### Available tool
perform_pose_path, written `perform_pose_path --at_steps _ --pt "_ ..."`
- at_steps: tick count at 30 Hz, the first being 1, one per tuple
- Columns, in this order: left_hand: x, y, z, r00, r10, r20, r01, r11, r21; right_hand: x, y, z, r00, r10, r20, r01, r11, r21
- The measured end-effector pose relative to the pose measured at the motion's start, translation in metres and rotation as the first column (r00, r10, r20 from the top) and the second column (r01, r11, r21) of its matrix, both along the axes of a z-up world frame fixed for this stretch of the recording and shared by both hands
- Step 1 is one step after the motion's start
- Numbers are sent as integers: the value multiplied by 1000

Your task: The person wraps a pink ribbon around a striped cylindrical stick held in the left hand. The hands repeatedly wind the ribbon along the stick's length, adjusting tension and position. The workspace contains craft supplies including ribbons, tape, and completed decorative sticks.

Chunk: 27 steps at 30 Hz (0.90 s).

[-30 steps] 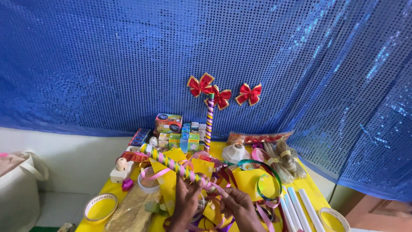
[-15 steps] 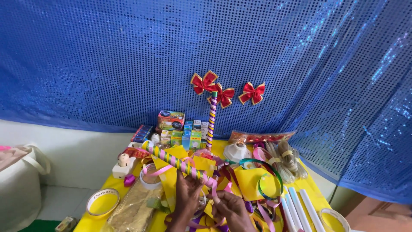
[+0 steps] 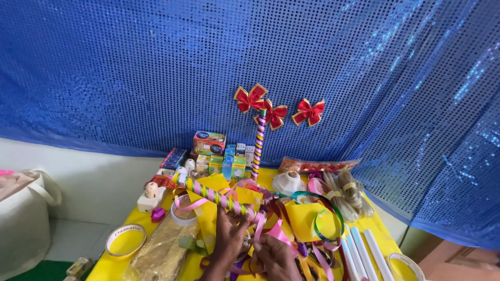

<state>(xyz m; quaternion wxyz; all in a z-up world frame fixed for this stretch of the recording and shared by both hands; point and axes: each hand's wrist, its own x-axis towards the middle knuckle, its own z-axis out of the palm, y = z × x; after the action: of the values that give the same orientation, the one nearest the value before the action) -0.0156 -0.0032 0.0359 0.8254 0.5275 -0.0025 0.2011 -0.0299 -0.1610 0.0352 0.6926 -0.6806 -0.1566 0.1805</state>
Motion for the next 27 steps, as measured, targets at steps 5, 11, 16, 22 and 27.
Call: perform_pose_path --at_steps 5,11,16,22,27 --pt "10 -2 -11 999 -27 37 30 997 -68 -7 -4 12 996 -88 0 88 996 -13" --pt "11 -2 -13 992 -119 33 122 984 -130 4 -19 4 983 -116 144 116 993 4" --pt "10 -4 -17 988 -140 63 144 988 -50 18 -36 -1 968 -214 130 203 975 94" --pt "17 -3 -23 966 -138 221 166 980 -114 48 -45 35 798 -341 497 547 756 -360" --pt "5 -7 -6 998 -29 58 31 999 -40 48 -15 41 777 -218 591 320 945 -72"
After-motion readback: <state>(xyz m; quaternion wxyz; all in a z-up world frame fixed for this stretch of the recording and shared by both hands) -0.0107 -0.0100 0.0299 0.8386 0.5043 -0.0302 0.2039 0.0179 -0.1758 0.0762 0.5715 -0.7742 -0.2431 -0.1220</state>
